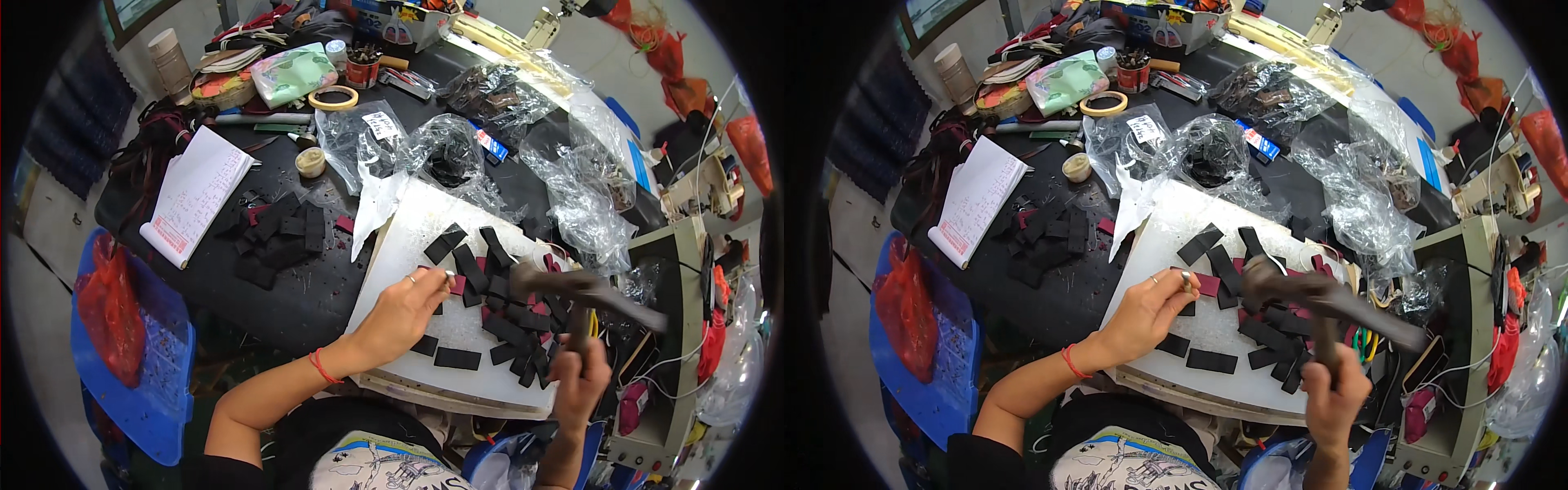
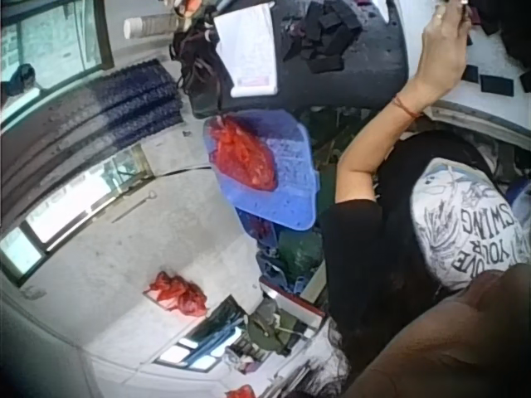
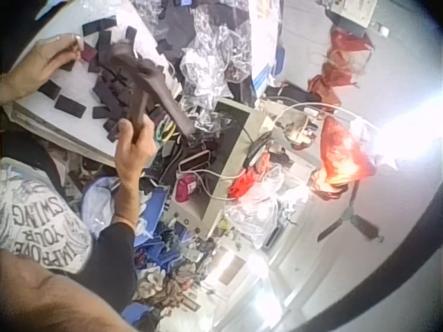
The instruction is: The person uses a hammer to strike small rectangular pieces of black and maroon material on a white cutting board. They repeatedly pick up individual pieces, position them, and hit them with the hammer before moving them aside or continuing the process.
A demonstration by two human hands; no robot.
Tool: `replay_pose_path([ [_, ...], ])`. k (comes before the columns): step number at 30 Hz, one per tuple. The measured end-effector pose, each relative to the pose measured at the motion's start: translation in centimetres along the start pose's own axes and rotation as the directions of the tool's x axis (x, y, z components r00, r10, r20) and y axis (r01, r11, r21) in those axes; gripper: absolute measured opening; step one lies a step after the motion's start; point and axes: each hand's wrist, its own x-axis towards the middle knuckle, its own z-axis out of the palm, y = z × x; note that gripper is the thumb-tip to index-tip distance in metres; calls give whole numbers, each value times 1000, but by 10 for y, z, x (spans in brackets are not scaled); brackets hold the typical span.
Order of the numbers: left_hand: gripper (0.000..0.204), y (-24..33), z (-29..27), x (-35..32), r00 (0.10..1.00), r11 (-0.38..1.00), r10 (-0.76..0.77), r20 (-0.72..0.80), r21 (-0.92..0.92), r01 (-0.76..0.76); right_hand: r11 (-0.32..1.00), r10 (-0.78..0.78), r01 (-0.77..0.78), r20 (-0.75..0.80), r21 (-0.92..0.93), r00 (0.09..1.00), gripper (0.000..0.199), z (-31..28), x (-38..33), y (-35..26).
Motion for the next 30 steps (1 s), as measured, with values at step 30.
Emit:
replay_pose_path([
  [30, 19, -5, -9, 1, 925, 900, 213, 314, 307, -311, 936, -119, 213, 318, -280, 940, 29, 12, 23, -22],
])
